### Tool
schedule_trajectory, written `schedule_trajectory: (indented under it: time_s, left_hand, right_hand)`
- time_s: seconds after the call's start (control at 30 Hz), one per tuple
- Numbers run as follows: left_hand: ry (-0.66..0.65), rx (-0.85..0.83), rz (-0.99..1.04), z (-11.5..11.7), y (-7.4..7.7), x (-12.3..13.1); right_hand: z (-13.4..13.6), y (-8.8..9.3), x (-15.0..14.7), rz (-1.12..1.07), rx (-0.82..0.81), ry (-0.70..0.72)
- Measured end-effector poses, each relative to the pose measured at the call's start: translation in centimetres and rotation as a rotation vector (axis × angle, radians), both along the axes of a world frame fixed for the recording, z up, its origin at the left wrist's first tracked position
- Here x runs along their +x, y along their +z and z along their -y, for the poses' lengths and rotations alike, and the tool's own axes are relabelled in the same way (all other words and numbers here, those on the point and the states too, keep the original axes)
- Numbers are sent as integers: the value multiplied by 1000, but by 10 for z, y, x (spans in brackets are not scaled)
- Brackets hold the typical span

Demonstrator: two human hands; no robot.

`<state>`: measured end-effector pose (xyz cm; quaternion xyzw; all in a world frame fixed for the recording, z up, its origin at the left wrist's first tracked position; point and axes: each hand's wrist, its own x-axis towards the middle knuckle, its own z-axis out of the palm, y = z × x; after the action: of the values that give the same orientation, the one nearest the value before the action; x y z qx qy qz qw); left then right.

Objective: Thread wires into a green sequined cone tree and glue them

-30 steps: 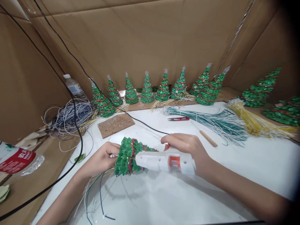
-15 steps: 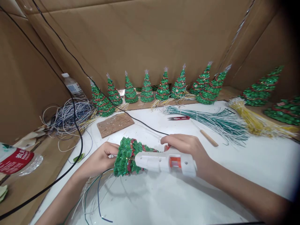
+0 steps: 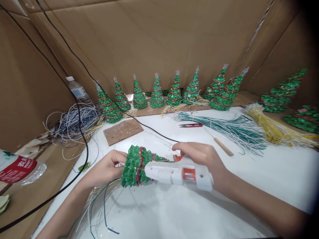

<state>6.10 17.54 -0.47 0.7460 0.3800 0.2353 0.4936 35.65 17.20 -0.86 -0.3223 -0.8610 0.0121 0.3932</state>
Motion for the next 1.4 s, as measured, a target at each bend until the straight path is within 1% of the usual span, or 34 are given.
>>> schedule_trajectory:
  time_s: [0.13,0.27,0.33,0.37,0.4,0.47,0.5,0.53,0.6,0.67,0.73,0.83,0.97,1.07,1.2,1.4]
  left_hand:
    - [23,-51,-23,-1,2,-1]
    - [21,-77,-36,-1,6,0]
    - [24,-114,-30,-1,6,-2]
    - [64,-130,-15,0,4,-4]
    - [135,-140,9,1,2,-7]
    - [314,-142,92,4,-2,-12]
    - [374,-140,134,6,-4,-14]
    - [390,-144,158,9,-4,-15]
    - [354,-152,139,13,-2,-13]
    - [313,-132,57,16,3,-5]
    - [250,-101,-12,17,10,4]
    - [181,-95,-56,17,17,14]
    - [230,-89,-80,16,17,19]
    - [271,-95,-95,18,16,19]
    - [280,-142,-84,19,17,21]
    - [348,-191,-60,20,15,24]
  right_hand:
    - [1,-1,2,13,-41,-13]
    - [0,-4,3,10,-38,-26]
    - [0,-5,4,9,-37,-25]
    - [0,-5,3,5,-35,-25]
    - [0,-4,3,6,-39,-26]
    - [1,-1,3,20,-60,-32]
    - [2,1,3,30,-74,-36]
    - [2,3,3,39,-87,-37]
    - [3,6,4,43,-99,-38]
    - [4,7,4,36,-96,-40]
    - [3,5,5,31,-92,-42]
    - [1,0,6,11,-83,-41]
    - [-1,-6,6,0,-78,-39]
    - [0,-6,5,8,-6,-56]
    - [0,-4,6,10,88,-104]
    - [-2,-2,12,-15,39,-193]
